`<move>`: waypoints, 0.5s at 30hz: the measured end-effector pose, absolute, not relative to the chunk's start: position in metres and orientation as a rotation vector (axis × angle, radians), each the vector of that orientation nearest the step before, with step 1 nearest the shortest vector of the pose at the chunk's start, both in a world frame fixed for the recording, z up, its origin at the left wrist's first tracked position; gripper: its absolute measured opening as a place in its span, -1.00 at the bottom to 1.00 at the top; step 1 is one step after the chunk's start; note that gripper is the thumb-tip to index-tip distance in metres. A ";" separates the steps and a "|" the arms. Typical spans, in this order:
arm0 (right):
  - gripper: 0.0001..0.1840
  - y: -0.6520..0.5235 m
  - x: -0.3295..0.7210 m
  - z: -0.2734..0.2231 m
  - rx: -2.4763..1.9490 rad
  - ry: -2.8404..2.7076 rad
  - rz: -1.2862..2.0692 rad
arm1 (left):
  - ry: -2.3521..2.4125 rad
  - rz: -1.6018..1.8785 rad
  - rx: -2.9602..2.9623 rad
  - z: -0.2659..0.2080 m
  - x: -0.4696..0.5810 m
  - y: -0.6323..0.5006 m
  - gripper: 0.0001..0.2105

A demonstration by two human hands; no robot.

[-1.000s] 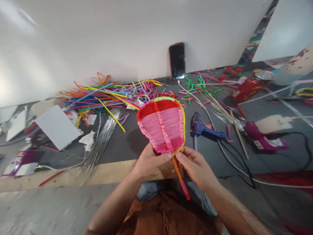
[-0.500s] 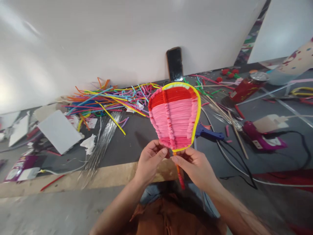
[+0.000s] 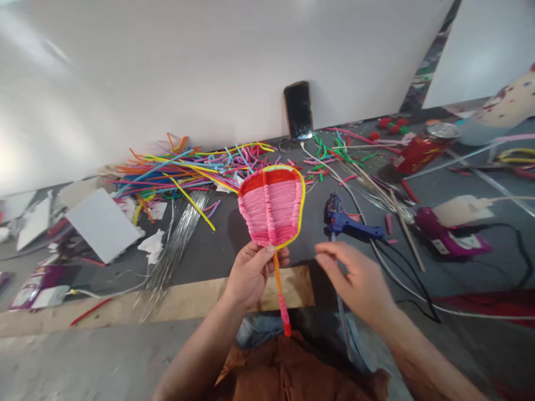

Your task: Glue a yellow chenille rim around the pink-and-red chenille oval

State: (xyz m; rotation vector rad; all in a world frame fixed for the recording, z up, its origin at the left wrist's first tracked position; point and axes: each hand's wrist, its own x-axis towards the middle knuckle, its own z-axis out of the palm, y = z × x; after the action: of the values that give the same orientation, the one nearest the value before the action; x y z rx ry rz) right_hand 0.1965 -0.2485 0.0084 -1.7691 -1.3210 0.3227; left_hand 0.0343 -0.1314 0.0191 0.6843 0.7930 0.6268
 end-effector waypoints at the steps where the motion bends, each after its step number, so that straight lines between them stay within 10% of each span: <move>1: -0.79 -0.251 0.210 0.007 -1.842 -1.385 0.081 | 0.813 0.604 0.642 0.020 0.032 -0.128 -0.79; 6: -0.62 -0.251 0.264 0.000 -2.199 -1.688 -0.408 | 0.833 0.564 0.407 0.021 0.023 -0.114 -0.86; 15: -0.51 -0.234 0.274 0.000 -2.427 -1.864 -0.177 | 0.734 0.526 0.539 0.019 0.010 -0.112 -0.82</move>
State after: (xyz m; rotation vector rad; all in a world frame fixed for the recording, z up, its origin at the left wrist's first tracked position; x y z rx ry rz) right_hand 0.2742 -0.2338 -0.0001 -2.4265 -1.8641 -0.1772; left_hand 0.0105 -0.1125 0.0192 0.5394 0.7338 0.5261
